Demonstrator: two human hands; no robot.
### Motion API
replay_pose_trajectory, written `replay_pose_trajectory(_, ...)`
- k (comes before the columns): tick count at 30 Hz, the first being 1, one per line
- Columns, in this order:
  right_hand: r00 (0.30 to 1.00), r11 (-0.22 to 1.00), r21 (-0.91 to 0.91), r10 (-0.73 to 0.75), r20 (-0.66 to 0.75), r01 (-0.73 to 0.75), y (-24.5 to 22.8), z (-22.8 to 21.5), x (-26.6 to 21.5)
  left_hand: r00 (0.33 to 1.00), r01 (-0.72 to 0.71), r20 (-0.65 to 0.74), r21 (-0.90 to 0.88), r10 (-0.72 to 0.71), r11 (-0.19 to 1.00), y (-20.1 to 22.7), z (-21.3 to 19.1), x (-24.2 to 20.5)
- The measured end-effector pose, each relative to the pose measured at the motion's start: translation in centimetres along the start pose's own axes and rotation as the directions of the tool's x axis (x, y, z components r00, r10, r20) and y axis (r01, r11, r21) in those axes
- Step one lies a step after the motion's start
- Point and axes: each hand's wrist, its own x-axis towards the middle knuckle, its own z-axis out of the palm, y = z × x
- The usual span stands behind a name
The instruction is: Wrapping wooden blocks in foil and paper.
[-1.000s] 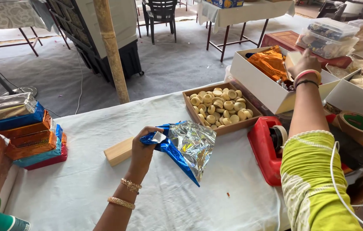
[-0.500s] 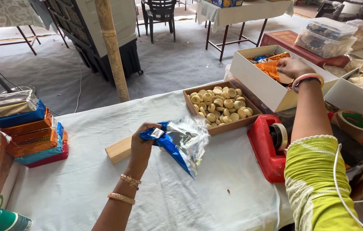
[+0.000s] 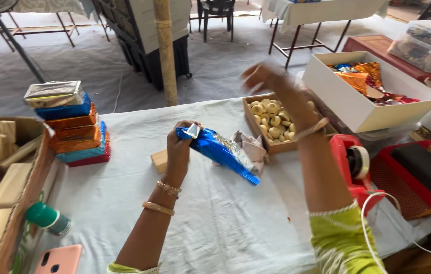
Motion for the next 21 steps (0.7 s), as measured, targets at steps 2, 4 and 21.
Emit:
replay_pose_trajectory(2, 0.971, 0.991, 0.003, 0.127, 0.2, -0.131, 0.1, 5.4, -1.1, 0.991, 0.07, -0.119, 0.128, -0.055, 0.989, -0.2, -0.5, 0.2)
replay_pose_trajectory(4, 0.889, 0.967, -0.024, 0.242, 0.389, -0.253, -1.3, 9.5, -1.8, 0.966, 0.154, -0.239, 0.243, -0.094, 0.958, -0.1, -0.9, 0.4)
replay_pose_trajectory(21, 0.845, 0.887, 0.065, 0.41, 0.344, -0.457, 5.1, 8.6, -3.5, 0.911, 0.346, 0.153, 0.219, -0.383, 0.912, 0.1, -3.8, 1.3)
